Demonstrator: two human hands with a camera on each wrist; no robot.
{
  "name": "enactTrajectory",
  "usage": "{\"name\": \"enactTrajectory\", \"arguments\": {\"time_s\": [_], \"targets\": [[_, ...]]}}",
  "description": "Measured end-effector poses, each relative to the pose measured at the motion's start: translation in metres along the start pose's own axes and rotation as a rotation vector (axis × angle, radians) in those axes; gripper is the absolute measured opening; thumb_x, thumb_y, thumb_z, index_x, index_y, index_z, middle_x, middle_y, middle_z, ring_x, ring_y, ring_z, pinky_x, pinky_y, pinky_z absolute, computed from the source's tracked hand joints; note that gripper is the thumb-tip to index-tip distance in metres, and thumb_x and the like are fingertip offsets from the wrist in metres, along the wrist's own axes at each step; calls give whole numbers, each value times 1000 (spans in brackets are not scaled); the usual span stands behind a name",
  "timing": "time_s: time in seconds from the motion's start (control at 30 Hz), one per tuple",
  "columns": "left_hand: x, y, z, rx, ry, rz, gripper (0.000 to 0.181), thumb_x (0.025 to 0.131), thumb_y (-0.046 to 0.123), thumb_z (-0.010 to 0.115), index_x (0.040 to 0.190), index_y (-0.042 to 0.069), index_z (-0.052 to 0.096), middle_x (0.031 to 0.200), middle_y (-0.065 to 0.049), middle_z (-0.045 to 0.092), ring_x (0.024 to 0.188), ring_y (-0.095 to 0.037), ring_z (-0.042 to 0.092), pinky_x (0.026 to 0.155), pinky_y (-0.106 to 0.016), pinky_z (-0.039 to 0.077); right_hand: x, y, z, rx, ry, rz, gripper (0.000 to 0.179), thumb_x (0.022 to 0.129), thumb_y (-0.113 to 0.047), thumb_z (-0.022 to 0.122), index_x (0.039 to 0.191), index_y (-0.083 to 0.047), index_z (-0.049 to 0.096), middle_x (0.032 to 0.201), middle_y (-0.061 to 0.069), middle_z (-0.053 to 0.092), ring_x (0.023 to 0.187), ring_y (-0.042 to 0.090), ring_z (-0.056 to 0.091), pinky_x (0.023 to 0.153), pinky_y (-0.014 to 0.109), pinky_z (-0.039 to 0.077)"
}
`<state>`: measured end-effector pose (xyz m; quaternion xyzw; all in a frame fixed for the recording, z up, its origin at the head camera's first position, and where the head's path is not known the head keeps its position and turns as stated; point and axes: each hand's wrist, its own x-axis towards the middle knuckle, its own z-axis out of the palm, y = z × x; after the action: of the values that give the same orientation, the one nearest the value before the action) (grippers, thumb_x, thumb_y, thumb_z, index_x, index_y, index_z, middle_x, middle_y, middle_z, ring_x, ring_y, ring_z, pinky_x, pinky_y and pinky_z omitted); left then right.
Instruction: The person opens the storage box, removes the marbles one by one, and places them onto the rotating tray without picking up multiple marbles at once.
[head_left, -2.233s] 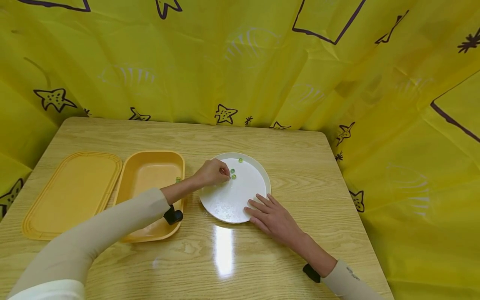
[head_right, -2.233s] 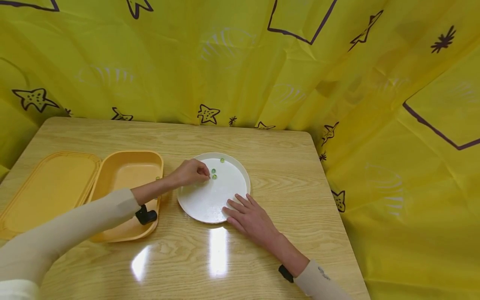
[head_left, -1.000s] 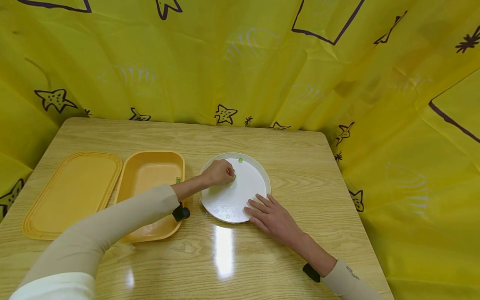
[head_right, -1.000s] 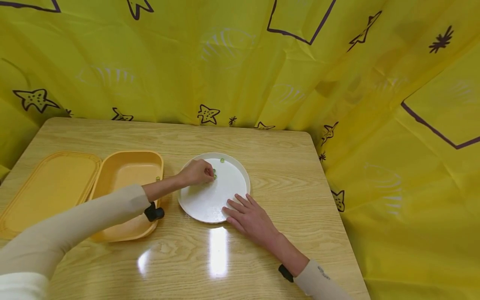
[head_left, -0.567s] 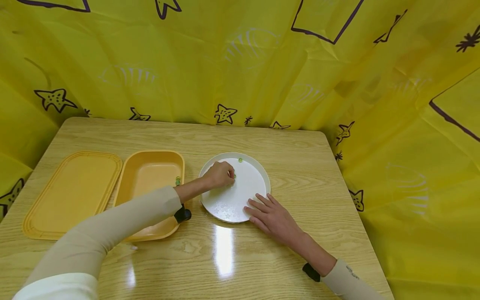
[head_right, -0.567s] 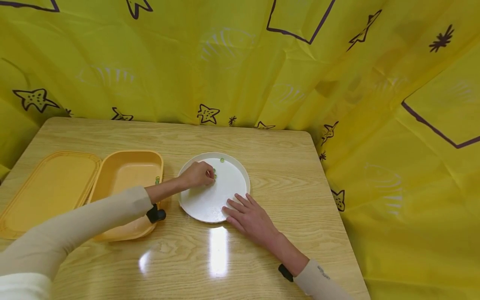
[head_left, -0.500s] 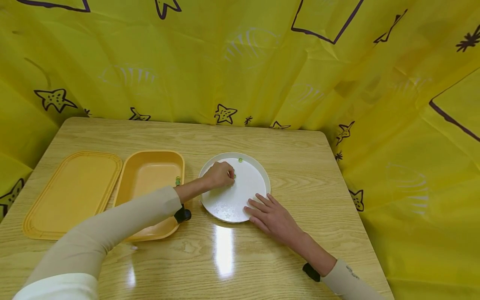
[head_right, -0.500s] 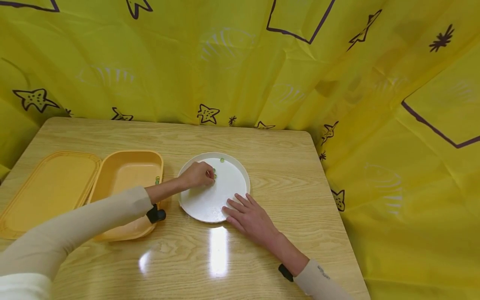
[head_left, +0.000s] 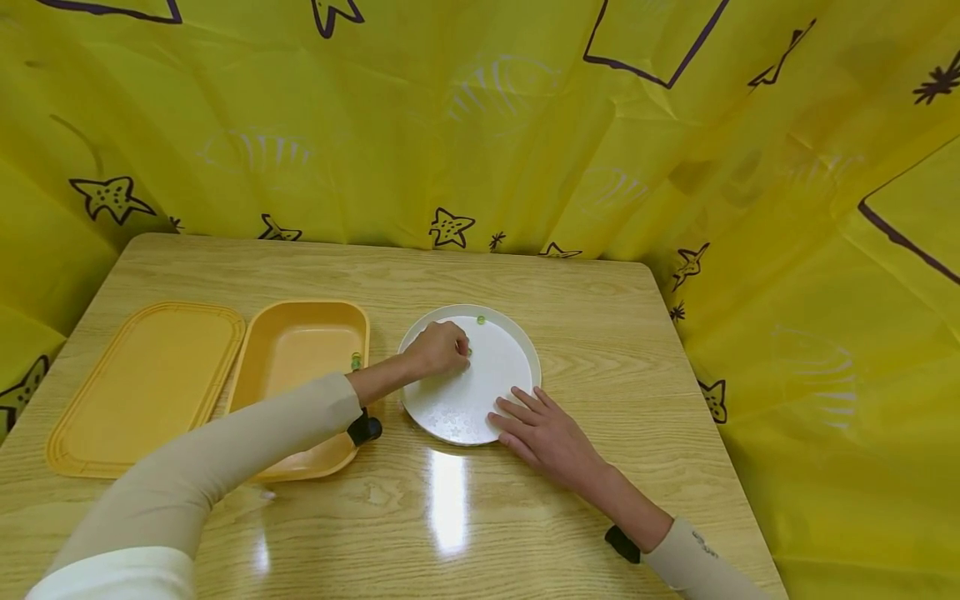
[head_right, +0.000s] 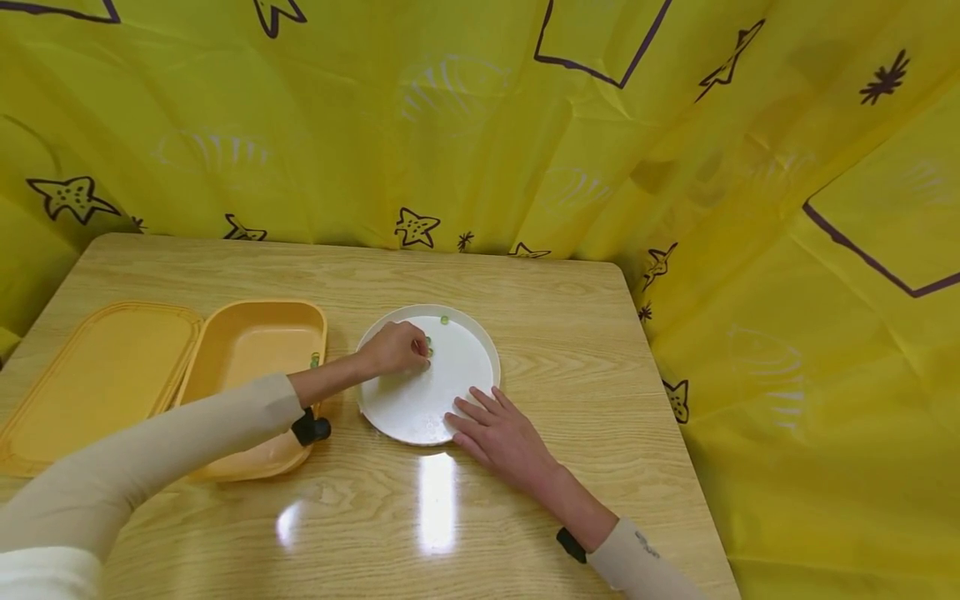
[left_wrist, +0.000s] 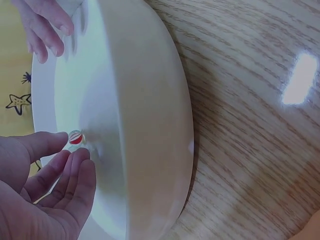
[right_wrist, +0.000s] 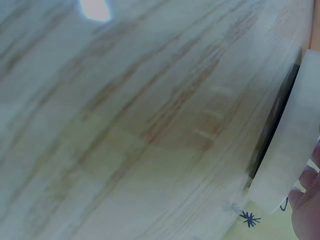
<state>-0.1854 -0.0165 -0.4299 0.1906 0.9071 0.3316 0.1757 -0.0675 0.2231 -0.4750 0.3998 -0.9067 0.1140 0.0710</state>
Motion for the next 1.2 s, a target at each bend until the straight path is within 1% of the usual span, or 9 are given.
{"name": "enactTrajectory", "arguments": {"time_s": [0.23, 0.33, 0.43, 0.53, 0.67, 0.8, 0.9, 1.07, 1.2], "targets": [[-5, -3, -7, -53, 14, 47, 11, 82, 9, 80, 79, 5, 71, 79, -3, 68, 62, -12, 57, 57, -22, 44, 1, 0, -1, 5, -6, 4, 49, 109, -43, 31, 133, -18, 67, 138, 5, 60, 136, 28, 45, 112, 52, 30], [-8, -5, -11, -86, 15, 82, 8, 84, 10, 78, 82, 5, 72, 77, -2, 68, 64, -12, 59, 58, -22, 45, 1, 1, -2, 1, -11, 4, 48, 109, -43, 32, 133, -18, 66, 138, 5, 60, 136, 28, 45, 112, 52, 30], [-13, -8, -18, -124, 10, 108, 5, 86, 9, 76, 85, 5, 73, 79, -2, 69, 71, -14, 62, 63, -25, 48, 1, 1, -1, -4, -16, 5, 48, 109, -42, 33, 133, -18, 66, 138, 5, 60, 137, 28, 45, 112, 52, 30], [-19, -9, -27, -151, 1, 109, 6, 88, 9, 74, 90, 4, 74, 85, -3, 70, 79, -17, 64, 69, -28, 50, 1, 1, -2, -2, -20, 8, 47, 109, -42, 34, 134, -18, 66, 139, 4, 59, 137, 28, 44, 112, 51, 29], [-29, -12, -40, -178, -9, 88, 13, 90, 9, 73, 99, 0, 73, 90, -6, 71, 87, -21, 66, 74, -32, 52, 1, 1, -2, 2, -26, 12, 47, 109, -42, 34, 134, -18, 66, 139, 4, 59, 138, 28, 43, 113, 52, 29], [-40, -19, -50, -191, -29, 95, 19, 91, 8, 71, 105, -4, 71, 93, -8, 71, 91, -24, 66, 78, -36, 53, 1, 0, -3, 1, -14, 11, 49, 109, -43, 32, 134, -18, 66, 138, 4, 59, 137, 28, 44, 112, 52, 29], [-48, -24, -56, -209, -42, 100, 20, 91, 8, 71, 107, -5, 69, 94, -8, 71, 94, -26, 66, 81, -38, 53, 1, 0, -3, -6, 2, 3, 50, 109, -44, 30, 133, -18, 66, 138, 5, 60, 136, 28, 45, 112, 52, 30], [-60, -35, -67, -246, -36, 109, 21, 93, 8, 69, 109, -5, 68, 96, -9, 70, 95, -27, 66, 84, -41, 52, 1, -1, -2, -13, 12, -3, 53, 110, -44, 28, 133, -17, 66, 137, 5, 60, 135, 29, 46, 111, 52, 31], [-70, -47, -75, -261, -44, 112, 21, 94, 8, 68, 111, -6, 67, 98, -9, 70, 94, -26, 66, 83, -39, 52, 1, -2, -2, -9, 13, -4, 53, 110, -44, 27, 133, -17, 66, 137, 6, 61, 134, 30, 47, 111, 52, 32]]}}
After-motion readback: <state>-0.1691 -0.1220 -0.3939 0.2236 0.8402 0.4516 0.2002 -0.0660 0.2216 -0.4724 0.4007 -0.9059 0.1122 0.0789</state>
